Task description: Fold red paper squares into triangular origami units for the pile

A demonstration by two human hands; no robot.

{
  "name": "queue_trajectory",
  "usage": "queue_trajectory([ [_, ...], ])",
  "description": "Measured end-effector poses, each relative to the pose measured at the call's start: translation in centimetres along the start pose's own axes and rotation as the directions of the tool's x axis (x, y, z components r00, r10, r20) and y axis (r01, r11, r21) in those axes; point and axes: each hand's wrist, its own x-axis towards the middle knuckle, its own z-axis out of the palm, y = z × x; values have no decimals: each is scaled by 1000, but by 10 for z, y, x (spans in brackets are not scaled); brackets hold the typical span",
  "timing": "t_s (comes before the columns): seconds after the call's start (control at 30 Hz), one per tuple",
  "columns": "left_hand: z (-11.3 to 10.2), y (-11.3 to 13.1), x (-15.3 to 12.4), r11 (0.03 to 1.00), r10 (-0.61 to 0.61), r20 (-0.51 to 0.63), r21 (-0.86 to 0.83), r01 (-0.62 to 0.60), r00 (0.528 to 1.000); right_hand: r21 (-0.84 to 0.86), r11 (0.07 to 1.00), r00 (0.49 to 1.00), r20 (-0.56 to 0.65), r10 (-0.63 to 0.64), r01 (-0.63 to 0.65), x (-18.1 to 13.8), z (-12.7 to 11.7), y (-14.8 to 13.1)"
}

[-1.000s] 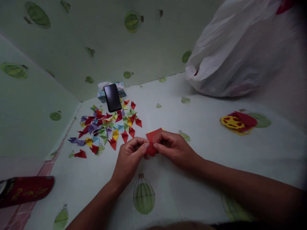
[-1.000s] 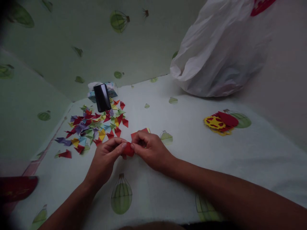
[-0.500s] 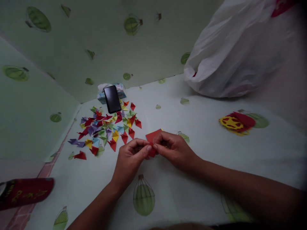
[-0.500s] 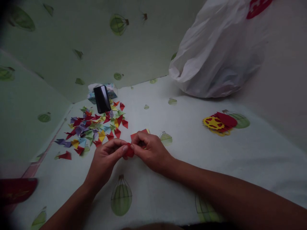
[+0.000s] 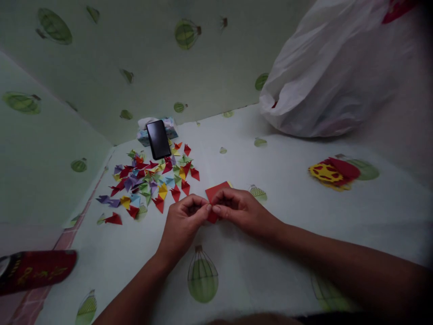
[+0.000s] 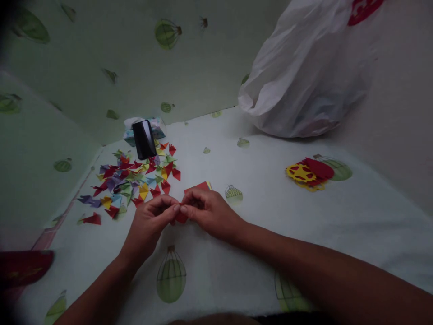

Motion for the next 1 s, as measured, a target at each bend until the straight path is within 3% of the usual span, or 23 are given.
queue_trajectory([
  [0.3, -2, -1, 2, 1000, 10, 59, 7, -10, 998, -148, 989, 1000, -14, -5, 2, -1, -2, 0],
  [0.5, -2, -3, 4, 997, 6, -35, -76, -9, 999, 3, 1000, 1000, 5, 13, -13, 1, -3, -5],
  [0.7, 2, -3, 1, 997, 45, -68, -54, -49, 997, 119, 986, 993, 28, 112, -114, 2, 0, -2],
  [1.0, 5, -4, 1, 992, 125, -97, 46, -121, 987, -68, 997, 994, -102, 26, -33, 1, 0, -3],
])
